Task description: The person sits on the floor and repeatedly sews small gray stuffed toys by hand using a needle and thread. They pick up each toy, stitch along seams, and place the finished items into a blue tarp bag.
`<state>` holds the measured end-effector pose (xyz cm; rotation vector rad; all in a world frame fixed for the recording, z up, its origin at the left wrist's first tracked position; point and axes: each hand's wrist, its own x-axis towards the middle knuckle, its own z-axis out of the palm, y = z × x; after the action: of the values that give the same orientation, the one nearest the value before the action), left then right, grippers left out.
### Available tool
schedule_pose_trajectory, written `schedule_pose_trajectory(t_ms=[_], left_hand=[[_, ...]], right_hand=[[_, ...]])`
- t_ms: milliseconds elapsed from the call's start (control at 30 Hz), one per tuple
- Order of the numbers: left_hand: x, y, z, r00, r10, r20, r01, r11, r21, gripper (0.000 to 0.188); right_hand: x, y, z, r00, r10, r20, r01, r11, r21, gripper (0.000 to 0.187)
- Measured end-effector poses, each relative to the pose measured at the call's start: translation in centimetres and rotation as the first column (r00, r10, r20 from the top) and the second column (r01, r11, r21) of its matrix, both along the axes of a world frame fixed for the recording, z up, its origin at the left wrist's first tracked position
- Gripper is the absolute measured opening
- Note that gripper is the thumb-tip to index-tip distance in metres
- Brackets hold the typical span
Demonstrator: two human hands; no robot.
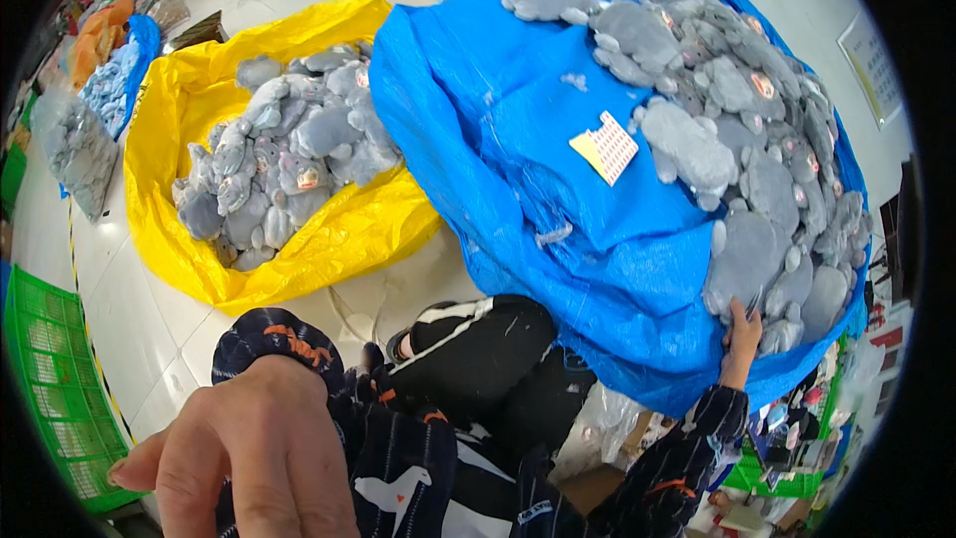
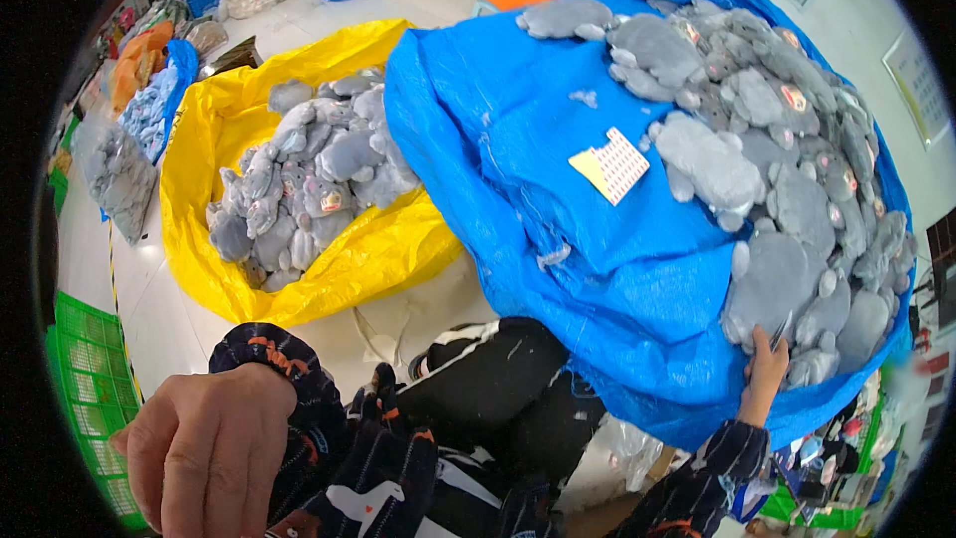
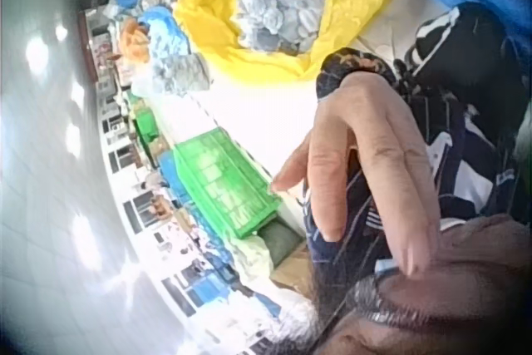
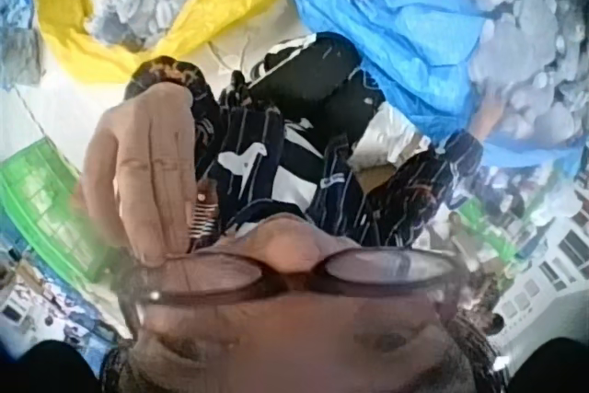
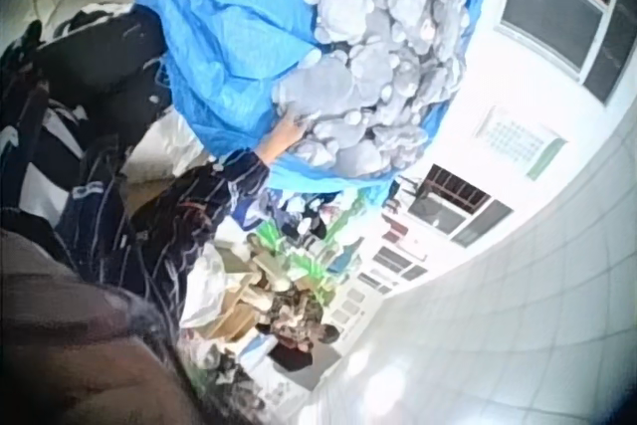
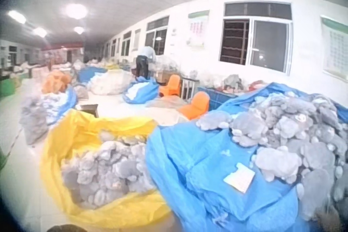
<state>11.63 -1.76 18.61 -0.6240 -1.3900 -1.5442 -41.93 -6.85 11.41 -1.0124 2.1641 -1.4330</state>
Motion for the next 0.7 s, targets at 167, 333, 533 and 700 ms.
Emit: schedule_pose_trajectory(t_ms=[167,333,533,700], left_hand=[[-2.4,0.0,-1.0,0.984,-0.131,0.123,0.115,0.984,0.133,0.04],[-7.0,0.0,-7.2,0.787,-0.156,0.597,-0.221,0.832,0.508,0.051],[-11.8,1.7,-15.2,0.868,-0.217,0.448,-0.332,0.418,0.846,0.054],[-9.9,2.6,-17.7,0.763,-0.068,0.643,-0.502,0.565,0.655,0.053]], right_hand=[[2.0,1.4,1.0,0.857,0.091,0.507,0.145,0.902,-0.406,0.019],[12.6,9.8,0.7,0.95,0.107,0.295,-0.013,0.953,-0.302,0.024],[24.8,16.1,-6.2,0.822,0.545,0.162,-0.527,0.837,-0.146,0.052],[23.1,17.3,-7.9,0.836,0.442,0.327,-0.439,0.894,-0.085,0.043]])
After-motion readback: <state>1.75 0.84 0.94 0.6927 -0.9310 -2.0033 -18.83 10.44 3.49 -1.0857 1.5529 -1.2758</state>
